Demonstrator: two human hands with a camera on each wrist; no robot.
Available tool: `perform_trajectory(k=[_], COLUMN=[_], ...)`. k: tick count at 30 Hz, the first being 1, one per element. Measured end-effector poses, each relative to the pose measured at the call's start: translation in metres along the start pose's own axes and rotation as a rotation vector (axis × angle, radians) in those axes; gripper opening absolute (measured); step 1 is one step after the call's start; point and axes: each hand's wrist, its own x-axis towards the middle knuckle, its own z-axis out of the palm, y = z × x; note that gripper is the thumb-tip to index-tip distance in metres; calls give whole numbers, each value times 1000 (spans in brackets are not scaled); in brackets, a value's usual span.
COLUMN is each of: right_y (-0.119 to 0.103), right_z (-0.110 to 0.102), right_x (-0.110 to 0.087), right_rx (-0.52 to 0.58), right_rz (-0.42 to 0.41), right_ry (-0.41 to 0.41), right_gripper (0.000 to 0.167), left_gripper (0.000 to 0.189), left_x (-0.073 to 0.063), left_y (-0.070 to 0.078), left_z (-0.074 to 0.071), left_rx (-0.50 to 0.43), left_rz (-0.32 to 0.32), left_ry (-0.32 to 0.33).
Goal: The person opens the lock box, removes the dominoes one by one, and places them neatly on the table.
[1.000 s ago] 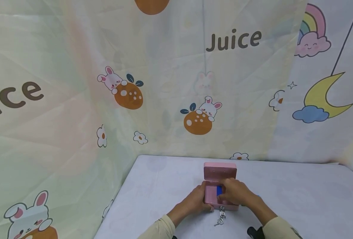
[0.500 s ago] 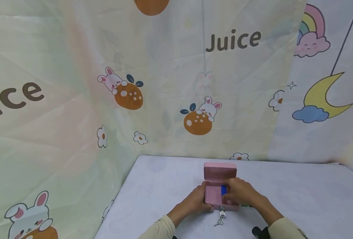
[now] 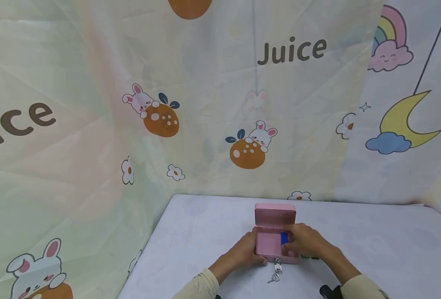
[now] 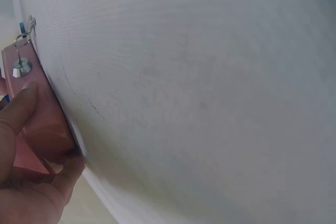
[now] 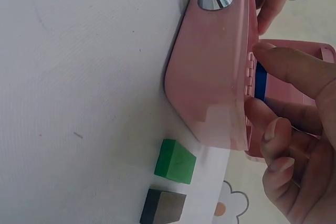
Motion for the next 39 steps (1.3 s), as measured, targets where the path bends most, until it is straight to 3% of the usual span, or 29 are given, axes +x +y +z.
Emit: perform_trajectory(k=[17, 39], right_y=[8, 25], right_z=[-6, -19], right_x=[-3, -10], right_rx=[-67, -38], right_rz=[9, 31], right_ry=[-14, -21], right_gripper=[47, 54], left_gripper=[96, 100], left_x=[-1, -1], left_y=[2, 1], left_z=[-1, 0], left_rx=[6, 17], left_rz=[18, 10], left_ry=[12, 17])
